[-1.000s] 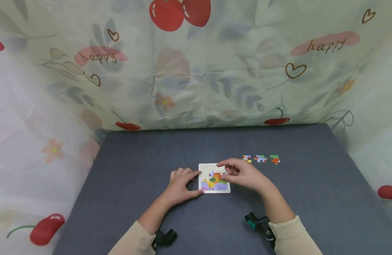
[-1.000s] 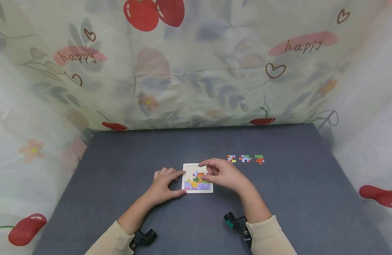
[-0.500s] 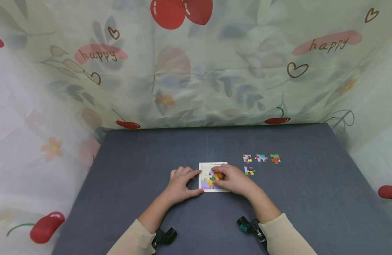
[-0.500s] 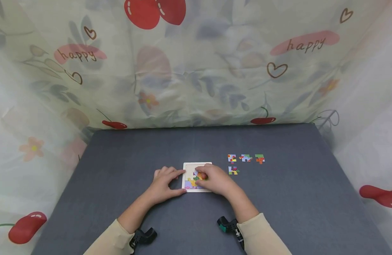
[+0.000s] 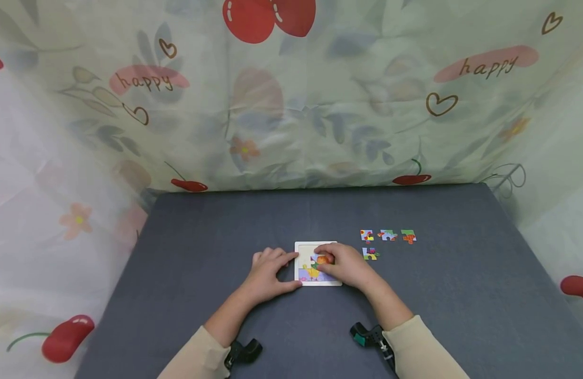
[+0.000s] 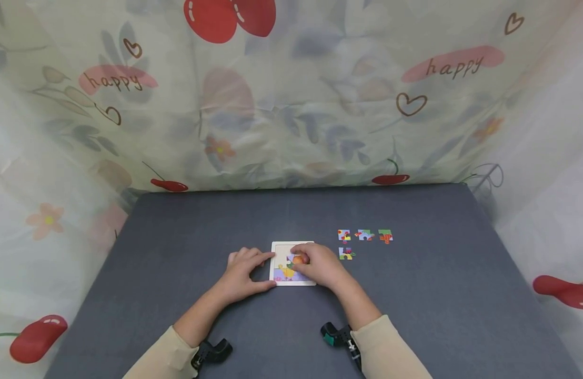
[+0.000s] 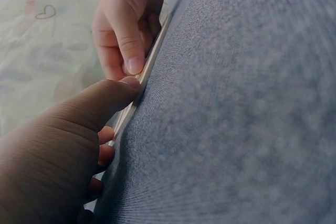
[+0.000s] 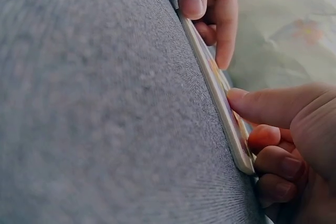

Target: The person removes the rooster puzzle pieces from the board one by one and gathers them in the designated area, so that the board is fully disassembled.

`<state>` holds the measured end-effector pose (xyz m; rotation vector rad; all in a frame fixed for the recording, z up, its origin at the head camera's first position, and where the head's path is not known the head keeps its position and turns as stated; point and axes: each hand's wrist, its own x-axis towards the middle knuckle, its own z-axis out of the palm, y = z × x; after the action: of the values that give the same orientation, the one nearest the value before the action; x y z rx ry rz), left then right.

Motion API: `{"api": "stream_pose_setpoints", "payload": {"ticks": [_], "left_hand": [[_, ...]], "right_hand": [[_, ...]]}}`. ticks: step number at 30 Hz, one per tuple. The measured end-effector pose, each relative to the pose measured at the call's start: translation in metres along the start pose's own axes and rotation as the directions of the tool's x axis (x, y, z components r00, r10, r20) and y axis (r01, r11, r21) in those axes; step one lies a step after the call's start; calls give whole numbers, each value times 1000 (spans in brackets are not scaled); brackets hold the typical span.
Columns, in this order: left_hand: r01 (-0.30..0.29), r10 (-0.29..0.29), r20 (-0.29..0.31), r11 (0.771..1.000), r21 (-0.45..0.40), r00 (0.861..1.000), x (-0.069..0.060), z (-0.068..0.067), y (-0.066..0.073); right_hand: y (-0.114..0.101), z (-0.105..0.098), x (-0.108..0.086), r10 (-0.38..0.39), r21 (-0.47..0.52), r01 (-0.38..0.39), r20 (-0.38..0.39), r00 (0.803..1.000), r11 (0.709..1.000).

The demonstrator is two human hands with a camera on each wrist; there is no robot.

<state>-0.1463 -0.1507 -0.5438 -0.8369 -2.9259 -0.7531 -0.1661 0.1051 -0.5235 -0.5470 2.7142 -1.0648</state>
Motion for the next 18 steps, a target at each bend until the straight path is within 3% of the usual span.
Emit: {"api": "stream_pose_setpoints", "payload": {"ticks": [4, 18], "left_hand": [[-1, 1, -5, 1000, -3, 1000, 0, 0, 0], [-3, 3, -3, 1000, 1, 1000, 1, 1, -1]], "right_hand": [[0, 1, 1, 36, 17, -36, -14, 999, 999], [-1, 4, 2, 39, 27, -38, -44, 998, 999]]}}
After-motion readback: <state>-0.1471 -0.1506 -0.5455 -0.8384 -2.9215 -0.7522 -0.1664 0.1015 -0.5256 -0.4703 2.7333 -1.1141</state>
